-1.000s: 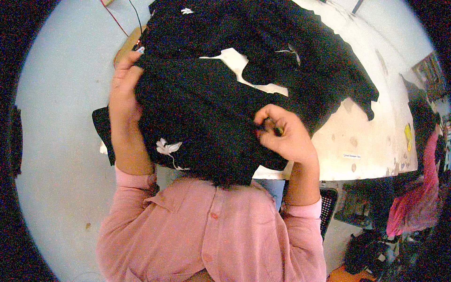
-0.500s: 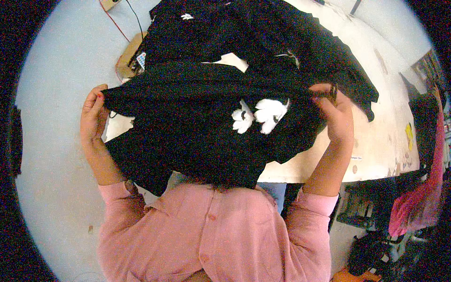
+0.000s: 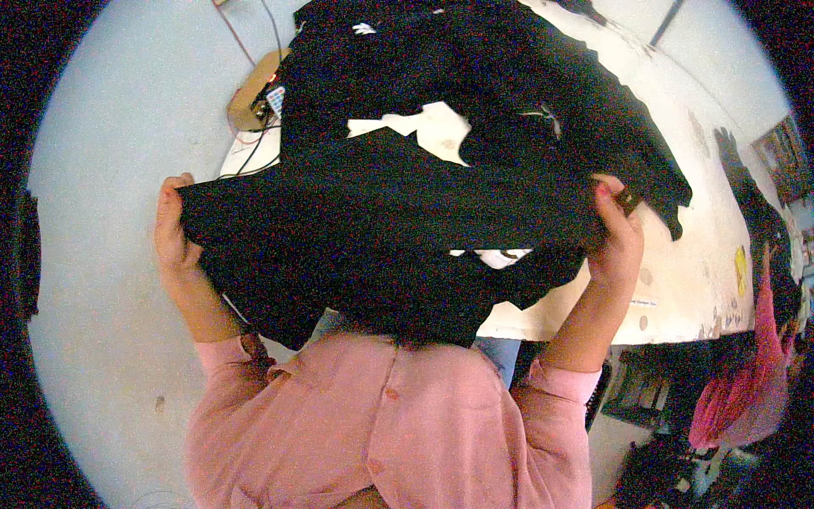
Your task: The person uses a small pair of scissors to cut a black fabric garment with white floral patterns on a table. They repeatedly lift, fold, and trim sections of the fabric, handling it one piece at a time.
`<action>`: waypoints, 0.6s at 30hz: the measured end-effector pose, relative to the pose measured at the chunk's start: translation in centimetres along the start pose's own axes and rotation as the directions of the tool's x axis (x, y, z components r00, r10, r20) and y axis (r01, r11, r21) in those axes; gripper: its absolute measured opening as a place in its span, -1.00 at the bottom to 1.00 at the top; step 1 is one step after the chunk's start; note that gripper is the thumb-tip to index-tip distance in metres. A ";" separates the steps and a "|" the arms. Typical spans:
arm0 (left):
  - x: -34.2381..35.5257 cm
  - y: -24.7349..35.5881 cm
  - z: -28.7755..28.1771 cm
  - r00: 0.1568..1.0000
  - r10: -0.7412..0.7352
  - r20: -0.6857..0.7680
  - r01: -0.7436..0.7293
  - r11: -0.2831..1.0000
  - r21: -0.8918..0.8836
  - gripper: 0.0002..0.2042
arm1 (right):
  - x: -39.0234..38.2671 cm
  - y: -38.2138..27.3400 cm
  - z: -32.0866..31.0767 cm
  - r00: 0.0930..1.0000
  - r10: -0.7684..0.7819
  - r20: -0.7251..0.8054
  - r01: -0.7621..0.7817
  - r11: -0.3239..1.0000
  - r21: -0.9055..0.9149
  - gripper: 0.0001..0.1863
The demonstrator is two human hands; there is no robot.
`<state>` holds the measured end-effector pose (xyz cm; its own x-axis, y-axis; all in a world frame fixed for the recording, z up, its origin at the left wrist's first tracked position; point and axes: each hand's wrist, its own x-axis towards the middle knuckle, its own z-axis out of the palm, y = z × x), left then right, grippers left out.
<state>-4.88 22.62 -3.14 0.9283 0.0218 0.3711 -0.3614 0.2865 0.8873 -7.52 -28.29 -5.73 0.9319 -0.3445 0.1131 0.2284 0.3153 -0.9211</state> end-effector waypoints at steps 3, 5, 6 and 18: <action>-0.3 -0.5 0.6 0.977 -0.111 -0.184 0.195 0.818 0.541 -0.87 | 0.6 0.6 -1.6 0.999 -0.028 -0.025 0.020 0.960 -0.279 -0.74; -0.1 -0.5 1.2 0.998 -0.064 -0.019 0.037 0.306 0.951 -0.85 | 0.8 0.1 -0.9 1.000 -0.003 0.008 0.008 0.672 -0.741 -0.69; -0.4 -0.8 2.0 0.999 -0.007 0.041 -0.040 0.074 0.996 -0.83 | 0.8 0.0 -0.3 0.989 -0.128 0.073 0.133 0.556 -0.821 -0.70; 1.5 -6.2 14.6 0.875 -0.171 0.454 -0.329 0.478 0.815 -0.68 | -1.8 3.4 14.4 0.768 -0.113 0.630 0.633 0.284 -0.721 -0.77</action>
<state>-2.55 6.93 -4.13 0.8343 -0.4642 0.2974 -0.5490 -0.6505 0.5248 -4.32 -13.87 -3.73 0.8675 0.2566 0.4261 0.4515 -0.7657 -0.4581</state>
